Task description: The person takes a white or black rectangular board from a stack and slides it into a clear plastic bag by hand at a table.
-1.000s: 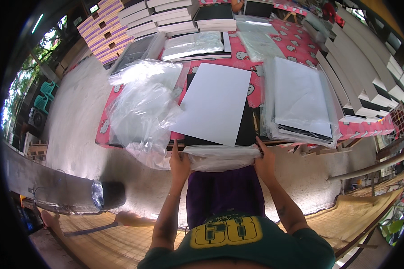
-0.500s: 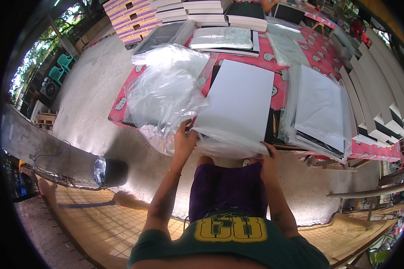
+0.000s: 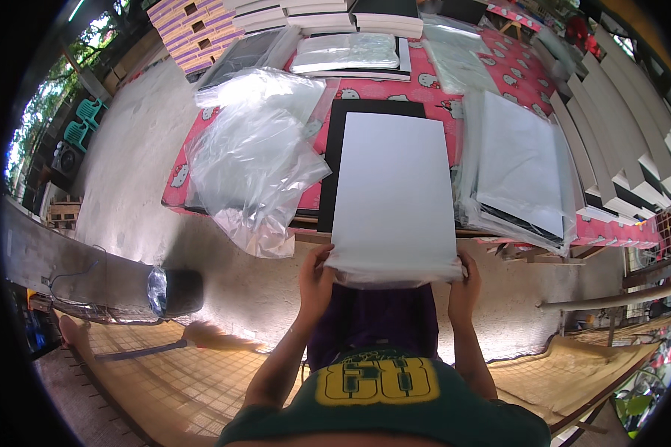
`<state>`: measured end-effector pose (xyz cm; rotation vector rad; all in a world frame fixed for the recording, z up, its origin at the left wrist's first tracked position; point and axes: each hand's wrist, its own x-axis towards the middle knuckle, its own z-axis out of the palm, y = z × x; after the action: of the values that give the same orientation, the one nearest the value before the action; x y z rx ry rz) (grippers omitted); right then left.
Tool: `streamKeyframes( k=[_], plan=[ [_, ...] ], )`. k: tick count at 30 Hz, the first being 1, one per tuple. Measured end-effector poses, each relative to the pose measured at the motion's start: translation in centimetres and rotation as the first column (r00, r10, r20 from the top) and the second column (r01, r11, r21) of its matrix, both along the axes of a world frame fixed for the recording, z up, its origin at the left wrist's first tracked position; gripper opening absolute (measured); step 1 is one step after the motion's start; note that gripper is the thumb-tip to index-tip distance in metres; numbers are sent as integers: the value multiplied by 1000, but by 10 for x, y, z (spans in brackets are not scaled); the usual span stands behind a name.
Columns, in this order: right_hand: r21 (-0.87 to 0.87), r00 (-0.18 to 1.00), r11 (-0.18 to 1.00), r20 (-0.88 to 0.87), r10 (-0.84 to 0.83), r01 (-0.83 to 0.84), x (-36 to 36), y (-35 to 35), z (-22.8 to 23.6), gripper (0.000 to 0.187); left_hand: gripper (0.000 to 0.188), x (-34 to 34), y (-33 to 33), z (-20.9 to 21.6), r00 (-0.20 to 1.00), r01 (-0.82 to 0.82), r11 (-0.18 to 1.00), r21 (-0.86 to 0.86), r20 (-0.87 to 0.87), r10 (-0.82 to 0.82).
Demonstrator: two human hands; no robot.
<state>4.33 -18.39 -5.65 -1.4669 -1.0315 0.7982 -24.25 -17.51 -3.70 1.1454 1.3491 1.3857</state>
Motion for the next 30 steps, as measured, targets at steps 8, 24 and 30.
streamKeyframes(
  k=[8,24,30],
  plan=[
    [214,701,814,-421,575,-540,53,10,144,73,56,-37,2,137,715,292,939,183,610,-342],
    [93,432,970,-882,186,-226,28,167,84,20,33,-26,158,32,641,201,975,-93,765,-59],
    [246,660,943,-674,332,-223,24,149,101,19,20,-8,134,115,946,156,904,398,202,-252]
  ],
)
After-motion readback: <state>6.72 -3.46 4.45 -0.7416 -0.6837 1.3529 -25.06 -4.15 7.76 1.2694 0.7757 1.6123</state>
